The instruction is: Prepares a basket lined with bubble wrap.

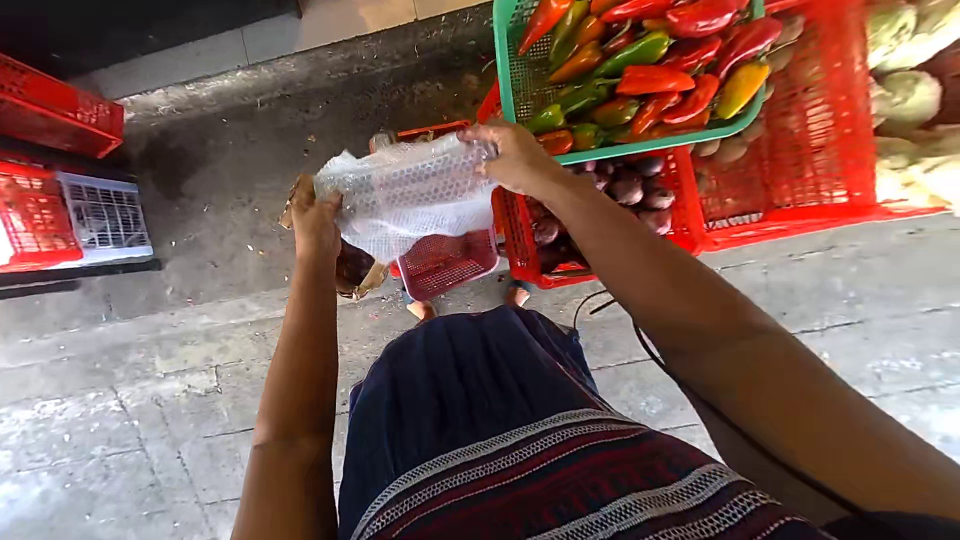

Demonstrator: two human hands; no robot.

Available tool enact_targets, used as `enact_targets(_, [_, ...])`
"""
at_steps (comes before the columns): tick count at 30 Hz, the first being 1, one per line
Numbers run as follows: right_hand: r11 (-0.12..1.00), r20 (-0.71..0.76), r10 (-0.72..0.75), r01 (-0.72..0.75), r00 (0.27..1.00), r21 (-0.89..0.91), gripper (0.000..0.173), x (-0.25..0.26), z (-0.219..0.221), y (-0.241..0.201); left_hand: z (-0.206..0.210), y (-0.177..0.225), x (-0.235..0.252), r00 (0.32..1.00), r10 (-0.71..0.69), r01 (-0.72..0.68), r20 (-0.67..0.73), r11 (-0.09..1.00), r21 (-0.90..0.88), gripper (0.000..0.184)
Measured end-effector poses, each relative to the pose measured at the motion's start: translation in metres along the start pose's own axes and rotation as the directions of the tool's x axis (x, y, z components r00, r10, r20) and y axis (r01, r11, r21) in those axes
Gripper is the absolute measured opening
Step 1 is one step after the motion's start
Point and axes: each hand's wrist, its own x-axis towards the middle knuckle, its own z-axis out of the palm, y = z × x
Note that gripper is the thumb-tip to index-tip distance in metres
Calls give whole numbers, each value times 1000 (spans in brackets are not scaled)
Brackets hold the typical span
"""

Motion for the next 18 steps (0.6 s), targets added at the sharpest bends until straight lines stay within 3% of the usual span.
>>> enact_targets(3, [996, -100, -75, 71, 992, -45, 59, 2, -23, -18, 13, 32, 9, 987, 95, -103, 131, 993, 52, 98])
enact_targets(4, [996, -151, -78, 69, 986, -61, 58, -5, -32, -28, 15, 45, 5, 958, 170, -184, 232, 982, 40, 104])
enact_targets(5, [993, -202, -87, 68, 976, -100, 56, -15, -39, -37, 16, 56, -1, 909, 248, -279, 336, 959, 46, 98])
enact_targets(7, [973, -285, -120, 56, 951, -224, 47, -44, -45, -49, 14, 68, -19, 822, 355, -448, 444, 885, 122, 64])
enact_targets(9, [944, -254, -67, -21, 965, -328, 36, -79, -36, -49, 9, 65, -46, 789, 348, -520, 506, 817, 250, 49])
enact_targets(11, [929, -103, 60, -93, 993, -358, 30, -103, -8, -29, 2, 33, -66, 814, 227, -459, 535, 815, 353, 44])
enact_targets(13, [900, 85, 278, -228, 957, -373, 35, -103, 31, 3, 0, -22, -66, 825, 71, -360, 561, 831, 425, 39])
enact_targets(15, [835, 243, 473, -343, 847, -431, 44, -93, 68, 33, 1, -84, -63, 803, -90, -323, 589, 765, 557, 42])
enact_targets(18, [716, 302, 650, -429, 698, -550, 58, -78, 116, 74, 15, -147, -68, 730, -387, -296, 563, 563, 771, 53])
